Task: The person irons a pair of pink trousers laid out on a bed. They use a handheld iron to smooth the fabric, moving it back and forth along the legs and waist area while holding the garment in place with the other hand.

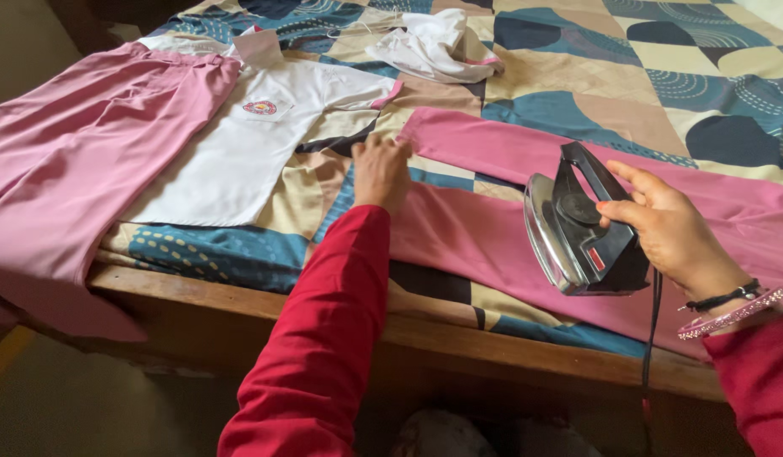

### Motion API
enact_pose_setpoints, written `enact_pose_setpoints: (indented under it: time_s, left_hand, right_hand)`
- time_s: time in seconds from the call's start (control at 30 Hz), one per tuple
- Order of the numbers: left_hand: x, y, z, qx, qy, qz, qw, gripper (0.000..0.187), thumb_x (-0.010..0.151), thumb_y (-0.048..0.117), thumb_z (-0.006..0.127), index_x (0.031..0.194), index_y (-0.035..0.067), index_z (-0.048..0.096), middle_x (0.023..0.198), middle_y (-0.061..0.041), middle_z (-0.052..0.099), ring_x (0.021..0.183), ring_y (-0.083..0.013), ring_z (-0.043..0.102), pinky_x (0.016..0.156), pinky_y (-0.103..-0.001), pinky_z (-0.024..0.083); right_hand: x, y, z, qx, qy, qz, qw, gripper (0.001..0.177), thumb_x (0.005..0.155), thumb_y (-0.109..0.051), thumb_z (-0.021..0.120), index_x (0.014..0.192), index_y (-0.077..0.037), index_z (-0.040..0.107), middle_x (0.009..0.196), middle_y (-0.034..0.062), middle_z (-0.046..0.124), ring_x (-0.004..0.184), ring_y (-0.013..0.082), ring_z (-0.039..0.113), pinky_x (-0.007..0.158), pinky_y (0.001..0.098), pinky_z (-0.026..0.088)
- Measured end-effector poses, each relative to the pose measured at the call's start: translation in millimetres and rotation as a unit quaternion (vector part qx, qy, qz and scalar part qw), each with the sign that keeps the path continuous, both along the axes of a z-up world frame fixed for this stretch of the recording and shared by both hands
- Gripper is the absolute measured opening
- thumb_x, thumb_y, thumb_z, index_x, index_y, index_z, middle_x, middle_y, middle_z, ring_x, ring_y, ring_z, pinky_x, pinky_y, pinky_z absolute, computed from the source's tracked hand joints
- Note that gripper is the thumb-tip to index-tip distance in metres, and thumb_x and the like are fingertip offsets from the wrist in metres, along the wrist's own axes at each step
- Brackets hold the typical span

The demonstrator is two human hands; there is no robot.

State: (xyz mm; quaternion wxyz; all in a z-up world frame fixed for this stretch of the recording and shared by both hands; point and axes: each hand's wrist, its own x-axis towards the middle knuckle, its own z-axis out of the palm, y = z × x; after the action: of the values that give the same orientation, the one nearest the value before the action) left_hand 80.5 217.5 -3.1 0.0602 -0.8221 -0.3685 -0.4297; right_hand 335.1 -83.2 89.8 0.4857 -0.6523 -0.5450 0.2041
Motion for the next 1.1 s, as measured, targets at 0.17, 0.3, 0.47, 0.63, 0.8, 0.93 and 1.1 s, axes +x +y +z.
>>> enact_pose_setpoints:
  time_s: [0.17,0.3,0.47,0.63,0.8,0.93,1.1]
  left_hand:
    - [-1,-20,16,-0.094,-0.078,-0.184,0.975,0.013,0.082,0.019,0.071,0.092,0.017,0.078,0.087,-0.008,0.075,0.084,-0.0278,0.071,0.077,-0.043,0.053]
    - [10,-30,5,-0.176,0.1,-0.303,0.931,0.017,0.078,0.025,0.08,0.092,0.017,0.083,0.084,-0.011,0.076,0.074,-0.0313,0.07,0.068,-0.043,0.053]
    - [-28,-16,16,0.042,0.017,0.055,0.997,0.021,0.078,0.012,0.065,0.089,0.014,0.082,0.089,-0.007,0.077,0.088,-0.028,0.071,0.081,-0.044,0.053]
    - [-13,-78,24,-0.061,0.018,-0.126,0.99,0.03,0.08,0.026,0.064,0.1,0.011,0.08,0.104,-0.01,0.076,0.097,-0.0314,0.068,0.093,-0.045,0.05]
    - [21,-165,-11,-0.069,0.101,-0.295,0.948,0.047,0.098,0.03,0.058,0.134,0.0,0.061,0.143,-0.022,0.054,0.132,-0.04,0.046,0.112,-0.052,0.031]
    - [-6,-151,-4,-0.226,0.304,-0.146,0.914,0.04,0.104,0.039,0.052,0.133,0.017,0.065,0.151,-0.006,0.051,0.156,-0.0354,0.023,0.124,-0.067,-0.001]
    - [-100,-78,11,-0.12,0.213,0.167,0.955,0.052,0.095,0.043,0.054,0.13,0.006,0.063,0.14,-0.017,0.057,0.132,-0.0358,0.052,0.105,-0.053,0.041]
  right_hand:
    - [-4,0,2,-0.009,0.016,-0.018,1.0,0.066,0.096,-0.009,0.062,0.159,0.002,0.043,0.095,0.0068,0.065,0.088,0.0114,0.061,0.081,0.0237,0.046]
    - [-7,0,5,0.001,0.032,0.0,0.999,0.065,0.095,-0.009,0.062,0.156,0.002,0.043,0.096,0.0054,0.066,0.088,0.0105,0.061,0.081,0.023,0.047]
    - [-19,-4,6,0.008,0.006,0.006,1.0,0.063,0.095,-0.009,0.063,0.154,0.003,0.045,0.095,0.0049,0.065,0.088,0.01,0.061,0.082,0.0223,0.047]
    - [-25,-22,20,-0.02,-0.008,-0.015,1.0,0.065,0.095,-0.009,0.063,0.157,0.0,0.046,0.09,0.0088,0.066,0.082,0.012,0.06,0.074,0.0248,0.046]
    - [-27,-30,27,0.022,-0.011,0.024,0.999,0.064,0.095,-0.011,0.063,0.154,0.003,0.044,0.093,0.0042,0.065,0.086,0.0083,0.06,0.079,0.0203,0.047]
    - [-23,-39,31,0.016,-0.005,0.011,1.0,0.065,0.094,-0.012,0.062,0.156,0.001,0.044,0.091,0.0046,0.066,0.082,0.0092,0.06,0.073,0.0216,0.046]
    - [-4,-60,33,-0.005,-0.049,-0.019,0.999,0.066,0.1,-0.008,0.067,0.163,0.001,0.049,0.09,0.0111,0.067,0.077,0.0155,0.052,0.066,0.0276,0.04]
